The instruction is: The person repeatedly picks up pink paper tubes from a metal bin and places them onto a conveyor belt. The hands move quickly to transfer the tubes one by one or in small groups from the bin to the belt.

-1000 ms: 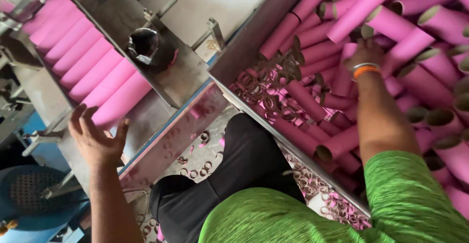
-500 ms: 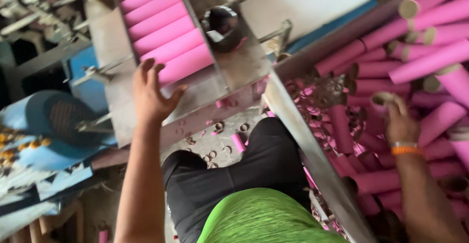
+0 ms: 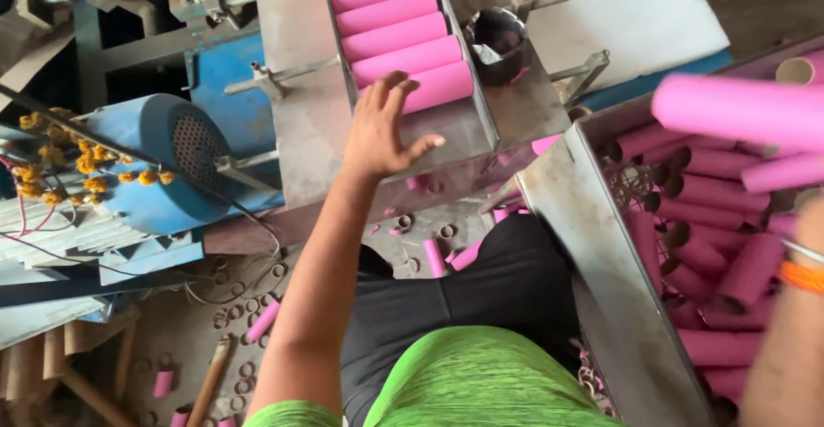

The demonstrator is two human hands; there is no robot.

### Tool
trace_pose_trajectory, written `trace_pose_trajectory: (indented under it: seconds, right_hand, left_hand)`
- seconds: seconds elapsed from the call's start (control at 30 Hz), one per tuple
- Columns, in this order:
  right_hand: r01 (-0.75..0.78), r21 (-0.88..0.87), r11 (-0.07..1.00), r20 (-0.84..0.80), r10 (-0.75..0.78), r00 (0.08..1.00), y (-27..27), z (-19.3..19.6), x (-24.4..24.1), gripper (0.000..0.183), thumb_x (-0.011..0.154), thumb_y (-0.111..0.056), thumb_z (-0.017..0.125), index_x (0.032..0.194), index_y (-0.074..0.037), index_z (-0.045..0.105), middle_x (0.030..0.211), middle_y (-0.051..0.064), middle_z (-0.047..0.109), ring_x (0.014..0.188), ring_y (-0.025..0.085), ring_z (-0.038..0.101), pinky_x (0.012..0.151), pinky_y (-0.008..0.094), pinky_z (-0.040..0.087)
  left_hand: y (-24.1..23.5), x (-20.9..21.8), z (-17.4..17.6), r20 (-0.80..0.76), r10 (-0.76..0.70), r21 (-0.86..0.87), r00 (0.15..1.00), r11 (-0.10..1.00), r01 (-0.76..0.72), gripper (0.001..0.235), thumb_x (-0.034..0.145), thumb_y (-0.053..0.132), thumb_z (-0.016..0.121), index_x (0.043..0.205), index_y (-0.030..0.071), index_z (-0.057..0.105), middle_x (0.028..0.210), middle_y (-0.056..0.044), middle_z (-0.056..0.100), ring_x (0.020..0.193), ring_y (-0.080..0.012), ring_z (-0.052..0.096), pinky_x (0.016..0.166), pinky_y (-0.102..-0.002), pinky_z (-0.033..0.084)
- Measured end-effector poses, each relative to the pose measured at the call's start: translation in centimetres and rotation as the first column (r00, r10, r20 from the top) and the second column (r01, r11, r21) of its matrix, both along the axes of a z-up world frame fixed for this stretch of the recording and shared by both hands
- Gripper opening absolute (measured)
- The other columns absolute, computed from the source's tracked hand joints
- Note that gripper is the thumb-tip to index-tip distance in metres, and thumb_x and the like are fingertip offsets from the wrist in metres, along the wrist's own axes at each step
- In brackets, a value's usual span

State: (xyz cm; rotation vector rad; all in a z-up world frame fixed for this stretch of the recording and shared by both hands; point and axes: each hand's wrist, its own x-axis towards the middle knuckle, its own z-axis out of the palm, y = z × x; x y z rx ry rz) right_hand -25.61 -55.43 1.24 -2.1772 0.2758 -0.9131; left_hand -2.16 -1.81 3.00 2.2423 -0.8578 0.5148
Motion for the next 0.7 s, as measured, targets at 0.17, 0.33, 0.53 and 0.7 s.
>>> trace_pose_trajectory:
  seconds: [0.17,0.33,0.53,0.7]
  right_hand:
    - [-0.345,0.221,0.912,0.175,0.311,0.934,17.1,0.4,14.5,0.005,0.116,0.000,0.060,0.112,0.002,0.061,0.099,0.005,0.069,0.085,0.016,0.073,0.082,0.030,0.059]
    - [-0.381,-0.250,0.890,-0.074,0.375,0.924,29.5,-3.1,21.5,0.010,0.104,-0.011,0.073,0.113,-0.005,0.074,0.094,0.014,0.072,0.086,0.032,0.071,0.073,0.039,0.054]
    - [-0.404,-0.095,0.910,-0.136,0.390,0.911,18.9,-0.5,16.8,0.016,0.103,-0.011,0.070,0.116,-0.004,0.072,0.106,0.012,0.070,0.088,0.025,0.068,0.078,0.034,0.054]
    - [-0.136,0.294,0.946,-0.298,0.226,0.928,2.3,-8.7,6.4,0.021,0.102,-0.016,0.072,0.120,-0.004,0.071,0.101,0.009,0.070,0.088,0.016,0.063,0.081,0.030,0.052]
  left_hand:
    - [0.0,-0.7,0.5,0.041,-0.064,0.015,0.997,0.998,0.063,0.092,0.075,0.063,0.082,0.138,0.002,0.053,0.138,-0.022,0.052,0.127,-0.0416,0.051,0.107,-0.053,0.041]
    - [-0.9,0.4,-2.0,-0.024,0.135,0.282,0.991,0.952,-0.123,0.069,0.075,0.039,0.078,0.135,0.009,0.059,0.131,-0.016,0.058,0.123,-0.0371,0.052,0.107,-0.051,0.041]
    - [-0.4,2.7,-6.3,0.141,0.293,0.364,0.946,0.873,-0.325,0.045,0.081,0.019,0.074,0.125,0.011,0.066,0.124,-0.016,0.060,0.117,-0.0374,0.055,0.100,-0.049,0.043]
    - [1.6,1.9,-5.3,0.143,0.180,0.331,0.973,0.918,-0.218,0.053,0.086,0.019,0.079,0.137,0.010,0.066,0.132,-0.018,0.059,0.124,-0.0413,0.053,0.108,-0.051,0.043]
